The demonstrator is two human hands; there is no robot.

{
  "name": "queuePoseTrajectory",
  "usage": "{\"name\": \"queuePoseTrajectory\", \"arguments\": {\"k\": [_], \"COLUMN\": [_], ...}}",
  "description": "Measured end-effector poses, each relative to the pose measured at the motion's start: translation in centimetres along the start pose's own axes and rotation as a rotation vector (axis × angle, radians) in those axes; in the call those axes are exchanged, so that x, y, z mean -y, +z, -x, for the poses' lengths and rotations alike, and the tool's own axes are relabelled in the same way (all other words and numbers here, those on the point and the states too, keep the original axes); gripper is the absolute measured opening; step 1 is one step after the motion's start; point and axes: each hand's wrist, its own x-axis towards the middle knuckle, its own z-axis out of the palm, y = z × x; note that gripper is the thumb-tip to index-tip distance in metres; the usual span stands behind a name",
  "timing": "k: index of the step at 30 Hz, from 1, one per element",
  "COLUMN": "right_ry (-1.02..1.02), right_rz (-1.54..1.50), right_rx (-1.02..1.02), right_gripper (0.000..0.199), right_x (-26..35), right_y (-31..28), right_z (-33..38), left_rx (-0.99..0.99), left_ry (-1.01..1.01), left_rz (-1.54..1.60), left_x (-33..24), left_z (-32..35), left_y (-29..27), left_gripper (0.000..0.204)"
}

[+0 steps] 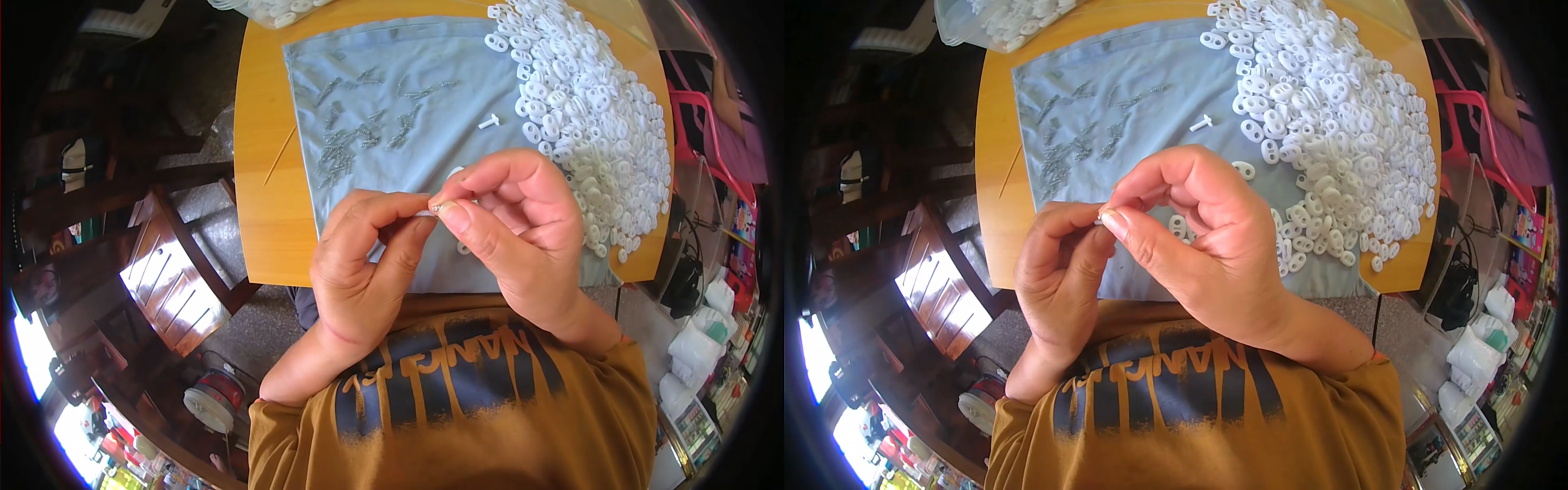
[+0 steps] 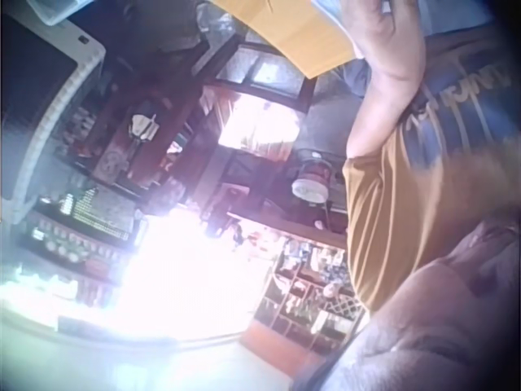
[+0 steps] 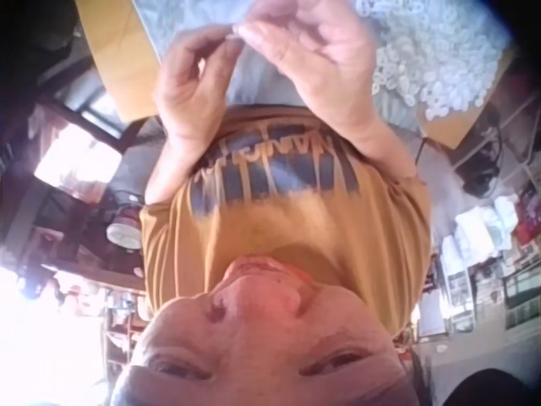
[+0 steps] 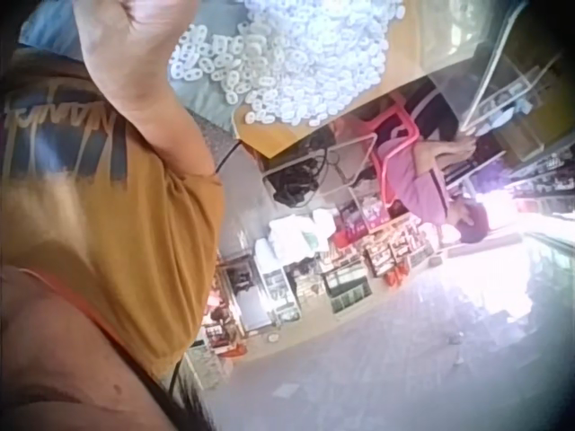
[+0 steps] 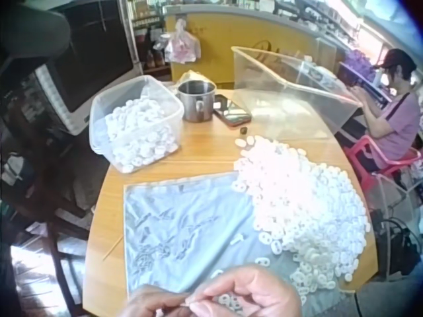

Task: Assembling small white plastic components by inserting metal pins.

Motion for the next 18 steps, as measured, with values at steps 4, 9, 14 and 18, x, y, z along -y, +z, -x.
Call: {"name": "queuePoseTrajectory", "arguments": {"k": [4,9,14,18], "right_ry": [0.011,-0.027,-0.118,-0.202], "right_rz": [-0.024,0.043,0.176,0.262], "right_rx": [-0.032,-0.004,-0.009,-0.028], "right_gripper": [0.018,0.017,0.015,0.014], "right_x": [0.1,0.1,-0.1,-0.5], "right_y": [0.0,0.1,0.2,0.2], "right_z": [0.0,-0.1,-0.2,-0.1], "left_rx": [0.013,0.095,0.089,0.074], "left_ry": [0.029,-0.142,-0.140,-0.144], "left_rz": [0.114,0.453,0.426,0.405], "left_x": [-0.8,-1.4,-1.3,-1.2], "left_z": [-0.1,0.1,0.0,-0.1], "left_y": [-0.7,-1.2,-1.2,-1.3], "left_gripper": [0.015,0.018,0.019,0.019]}}
